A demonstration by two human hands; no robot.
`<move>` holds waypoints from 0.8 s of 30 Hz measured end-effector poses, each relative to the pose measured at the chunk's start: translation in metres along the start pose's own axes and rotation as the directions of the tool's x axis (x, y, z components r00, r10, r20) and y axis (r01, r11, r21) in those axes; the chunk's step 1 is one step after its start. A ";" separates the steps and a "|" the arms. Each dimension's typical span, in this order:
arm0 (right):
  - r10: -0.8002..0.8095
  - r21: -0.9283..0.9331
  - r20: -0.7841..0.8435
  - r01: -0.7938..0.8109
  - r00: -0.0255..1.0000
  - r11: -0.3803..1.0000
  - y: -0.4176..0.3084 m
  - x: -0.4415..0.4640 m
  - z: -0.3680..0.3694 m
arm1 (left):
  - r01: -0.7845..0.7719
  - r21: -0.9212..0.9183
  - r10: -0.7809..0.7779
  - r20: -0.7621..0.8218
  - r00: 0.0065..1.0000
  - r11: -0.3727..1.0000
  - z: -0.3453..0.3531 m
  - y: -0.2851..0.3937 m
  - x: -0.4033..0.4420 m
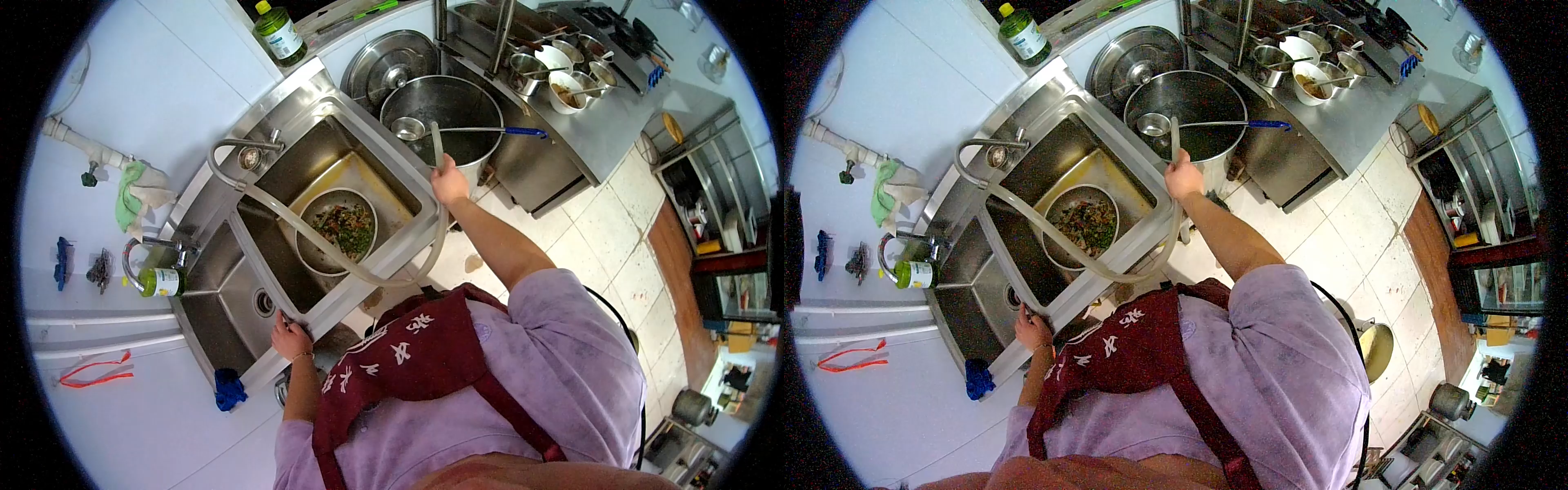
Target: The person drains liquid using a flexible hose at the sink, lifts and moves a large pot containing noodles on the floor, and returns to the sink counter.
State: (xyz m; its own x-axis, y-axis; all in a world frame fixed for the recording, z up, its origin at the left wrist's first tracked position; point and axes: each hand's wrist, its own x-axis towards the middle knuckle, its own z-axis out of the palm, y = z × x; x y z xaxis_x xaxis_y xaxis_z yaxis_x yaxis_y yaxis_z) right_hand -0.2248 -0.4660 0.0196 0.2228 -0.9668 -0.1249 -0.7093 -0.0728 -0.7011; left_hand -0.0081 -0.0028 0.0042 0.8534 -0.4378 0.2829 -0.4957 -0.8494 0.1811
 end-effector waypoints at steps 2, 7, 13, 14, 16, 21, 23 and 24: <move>-0.006 -0.003 -0.004 0.006 1.000 1.000 -0.001 -0.001 -0.002 | 0.012 -0.017 -0.011 0.014 1.000 1.000 0.001 -0.002 0.000; 0.001 -0.014 0.011 -0.001 1.000 1.000 -0.004 -0.003 -0.005 | 0.012 -0.035 -0.011 0.025 1.000 0.999 0.003 -0.004 0.001; -0.011 0.002 -0.017 0.011 1.000 1.000 0.003 0.002 0.003 | -0.017 -0.090 0.019 0.017 1.000 0.996 -0.004 0.000 0.001; -0.005 0.002 -0.025 0.005 1.000 1.000 0.003 0.002 0.002 | -0.036 -0.123 0.037 0.003 0.999 0.992 -0.003 0.000 0.000; -0.013 -0.026 -0.025 0.012 1.000 1.000 0.002 0.001 0.002 | -0.058 -0.115 0.057 -0.006 0.998 0.992 -0.001 -0.003 0.000; -0.011 -0.016 0.005 0.011 1.000 1.000 0.001 -0.003 -0.004 | -0.011 -0.129 0.021 0.073 0.997 0.992 0.013 -0.022 0.003; 0.006 -0.007 0.007 -0.006 1.000 1.000 -0.002 -0.007 -0.007 | 0.040 -0.146 -0.027 0.093 0.995 0.988 0.016 -0.022 0.002; 0.002 -0.020 -0.005 -0.002 1.000 1.000 -0.002 -0.006 -0.006 | 0.111 -0.077 -0.100 0.139 0.985 0.991 0.003 -0.008 0.002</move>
State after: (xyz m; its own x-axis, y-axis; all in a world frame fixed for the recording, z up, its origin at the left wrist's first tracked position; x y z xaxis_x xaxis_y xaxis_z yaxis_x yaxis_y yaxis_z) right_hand -0.2286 -0.4616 0.0257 0.2178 -0.9683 -0.1223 -0.7231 -0.0759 -0.6866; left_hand -0.0021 0.0019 0.0004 0.9126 -0.3879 0.1293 -0.4089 -0.8676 0.2830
